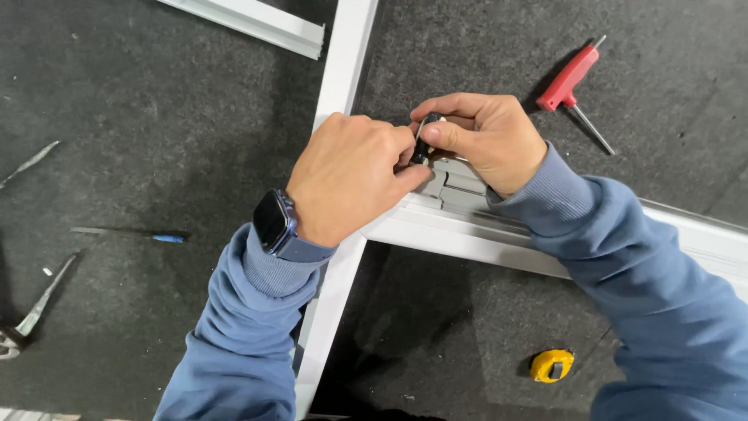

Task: The person assembles white window sash frames on a padded workbench. They fit small hardware pieces into the frame profile, drive screws with a screwdriver, tap parts with a hammer, and lift and reposition the frames to work on different sides.

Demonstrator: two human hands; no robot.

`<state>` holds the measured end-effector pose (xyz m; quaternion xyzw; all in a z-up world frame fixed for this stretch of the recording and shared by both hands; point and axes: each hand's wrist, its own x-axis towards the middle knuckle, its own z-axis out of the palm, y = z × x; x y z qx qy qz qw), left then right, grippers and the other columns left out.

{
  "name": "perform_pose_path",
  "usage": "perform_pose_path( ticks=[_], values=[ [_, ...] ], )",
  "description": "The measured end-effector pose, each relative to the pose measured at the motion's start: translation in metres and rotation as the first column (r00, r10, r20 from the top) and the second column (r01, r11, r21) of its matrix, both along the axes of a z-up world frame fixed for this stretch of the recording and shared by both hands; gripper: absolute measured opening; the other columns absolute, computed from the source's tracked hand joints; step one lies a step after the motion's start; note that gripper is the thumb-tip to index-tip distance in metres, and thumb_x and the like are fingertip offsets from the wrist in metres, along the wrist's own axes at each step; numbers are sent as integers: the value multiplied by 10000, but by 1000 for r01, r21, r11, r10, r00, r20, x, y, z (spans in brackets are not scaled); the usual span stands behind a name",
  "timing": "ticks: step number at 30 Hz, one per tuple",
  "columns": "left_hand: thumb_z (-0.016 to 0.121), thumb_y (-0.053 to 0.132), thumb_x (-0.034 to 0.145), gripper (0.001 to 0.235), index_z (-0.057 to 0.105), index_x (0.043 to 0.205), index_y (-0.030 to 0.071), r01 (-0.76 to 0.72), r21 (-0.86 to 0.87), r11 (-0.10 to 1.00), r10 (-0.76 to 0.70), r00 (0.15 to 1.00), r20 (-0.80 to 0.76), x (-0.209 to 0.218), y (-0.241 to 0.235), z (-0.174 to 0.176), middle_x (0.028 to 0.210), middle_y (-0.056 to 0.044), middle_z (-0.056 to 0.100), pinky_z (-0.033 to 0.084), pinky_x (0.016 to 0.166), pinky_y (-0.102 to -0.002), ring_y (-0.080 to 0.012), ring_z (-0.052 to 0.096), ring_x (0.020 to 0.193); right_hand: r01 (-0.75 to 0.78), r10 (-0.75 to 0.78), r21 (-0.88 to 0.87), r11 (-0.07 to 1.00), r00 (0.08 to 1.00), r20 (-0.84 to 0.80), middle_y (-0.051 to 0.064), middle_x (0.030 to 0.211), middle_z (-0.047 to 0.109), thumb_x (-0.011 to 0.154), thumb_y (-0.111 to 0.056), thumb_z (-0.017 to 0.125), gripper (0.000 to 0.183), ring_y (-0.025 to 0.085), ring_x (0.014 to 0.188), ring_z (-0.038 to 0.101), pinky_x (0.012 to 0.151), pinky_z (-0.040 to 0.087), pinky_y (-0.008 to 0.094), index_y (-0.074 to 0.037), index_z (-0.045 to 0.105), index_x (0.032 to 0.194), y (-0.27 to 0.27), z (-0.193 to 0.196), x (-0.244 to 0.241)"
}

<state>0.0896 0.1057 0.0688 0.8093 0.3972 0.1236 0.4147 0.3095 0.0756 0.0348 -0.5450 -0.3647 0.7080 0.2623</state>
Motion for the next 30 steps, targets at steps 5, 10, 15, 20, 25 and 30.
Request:
perform_pose_path(
  ticks=[5,10,15,20,25,30],
  values=[
    [777,277,840,281,689,719,39,17,-16,1000,-17,1000,5,0,0,4,634,-109,672,498,561,-444,-319,660,587,-19,17,40,999,998,55,107,1059,750,990,-112,689,322,139,944,720,852,621,290,56,671,1263,-1,2,-1],
    [759,257,881,248,673,820,33,10,41,999,-12,998,59,7,-1,11,732,-85,679,478,667,-455,-301,664,708,1,-7,183,983,999,34,108,1127,737,1033,-108,640,309,138,1015,716,905,620,296,49,648,1300,10,21,19],
    [716,187,898,108,709,886,80,199,46,979,-202,975,95,11,-3,7,860,-37,703,445,768,-450,-268,635,892,-193,193,149,970,981,13,132,1163,723,1032,-59,571,300,164,1028,720,926,619,314,57,630,1303,-3,15,34],
    [699,179,919,105,754,941,92,237,75,969,-244,965,100,12,-4,1,913,-28,715,459,798,-432,-256,621,915,-164,168,80,983,985,-50,119,1199,709,1034,-63,542,303,157,1058,712,939,616,318,41,611,1310,-1,6,37],
    [699,186,936,124,774,976,96,263,77,962,-270,958,99,12,-6,-3,933,-16,722,467,824,-414,-241,627,934,-164,166,45,985,984,-63,109,1186,709,1041,-65,541,295,146,1029,699,918,614,314,38,619,1307,-1,2,37],
    [715,153,918,115,776,1001,103,286,122,950,-299,949,99,11,-7,-3,940,-31,686,486,840,-394,-251,613,923,-294,297,72,953,954,-29,82,1145,709,1042,-63,535,332,101,995,671,891,585,268,14,615,1355,3,-3,42]
  ],
)
